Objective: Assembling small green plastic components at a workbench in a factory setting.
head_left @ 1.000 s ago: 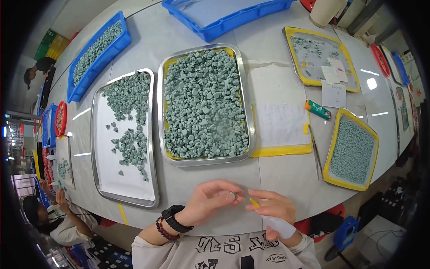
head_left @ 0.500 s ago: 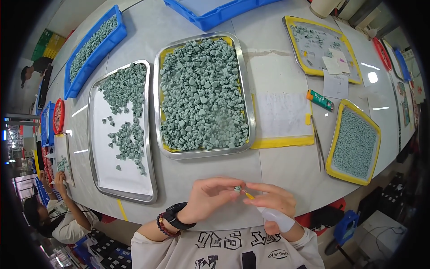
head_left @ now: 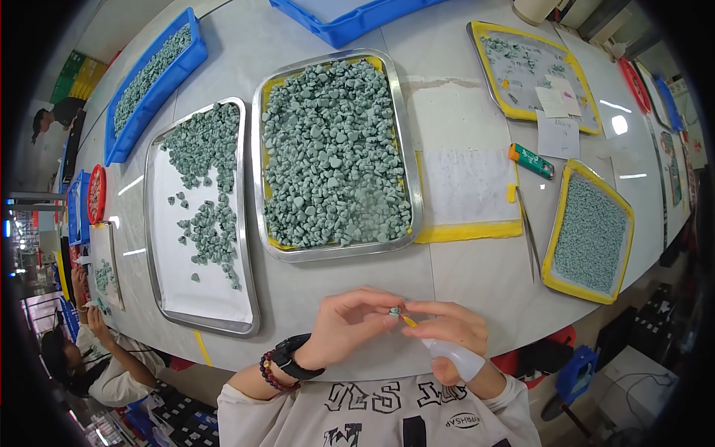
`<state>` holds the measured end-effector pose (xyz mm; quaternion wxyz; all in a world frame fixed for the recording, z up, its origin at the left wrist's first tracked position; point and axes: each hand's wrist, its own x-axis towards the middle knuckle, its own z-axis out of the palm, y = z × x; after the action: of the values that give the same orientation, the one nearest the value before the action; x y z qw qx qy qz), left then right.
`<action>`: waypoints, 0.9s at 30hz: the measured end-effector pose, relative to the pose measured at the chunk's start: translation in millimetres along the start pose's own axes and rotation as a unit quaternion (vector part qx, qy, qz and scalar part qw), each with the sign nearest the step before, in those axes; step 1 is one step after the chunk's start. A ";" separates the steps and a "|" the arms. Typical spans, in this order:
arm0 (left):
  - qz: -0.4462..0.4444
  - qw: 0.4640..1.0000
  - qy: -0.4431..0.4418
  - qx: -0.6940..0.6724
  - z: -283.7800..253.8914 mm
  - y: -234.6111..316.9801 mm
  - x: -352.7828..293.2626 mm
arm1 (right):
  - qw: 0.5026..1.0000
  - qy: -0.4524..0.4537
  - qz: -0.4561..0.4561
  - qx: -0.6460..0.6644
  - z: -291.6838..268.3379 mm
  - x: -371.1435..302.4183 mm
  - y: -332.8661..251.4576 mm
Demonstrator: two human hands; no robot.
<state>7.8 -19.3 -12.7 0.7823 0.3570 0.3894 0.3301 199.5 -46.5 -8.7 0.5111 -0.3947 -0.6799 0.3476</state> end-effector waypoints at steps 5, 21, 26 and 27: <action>0.001 1.000 -0.005 -0.007 -0.6 -0.6 -0.1 | 1.000 0.002 0.010 0.015 -0.6 -0.1 -0.4; -0.003 1.000 -0.010 -0.001 -1.9 -0.7 0.1 | 1.000 -0.004 0.018 0.007 -8.4 -1.2 -1.4; -0.031 0.999 0.029 -0.027 -2.6 -0.3 -2.7 | 0.981 -0.033 0.036 -0.187 -30.4 13.9 3.8; -0.031 0.999 0.018 -0.028 -2.2 -2.8 -1.6 | 0.959 -0.045 0.048 -0.275 -35.4 17.2 5.6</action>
<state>5.8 -21.4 -15.4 0.7946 0.3165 0.4054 0.3227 232.0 -26.2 2.0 0.3343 -0.5362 -0.7518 0.1886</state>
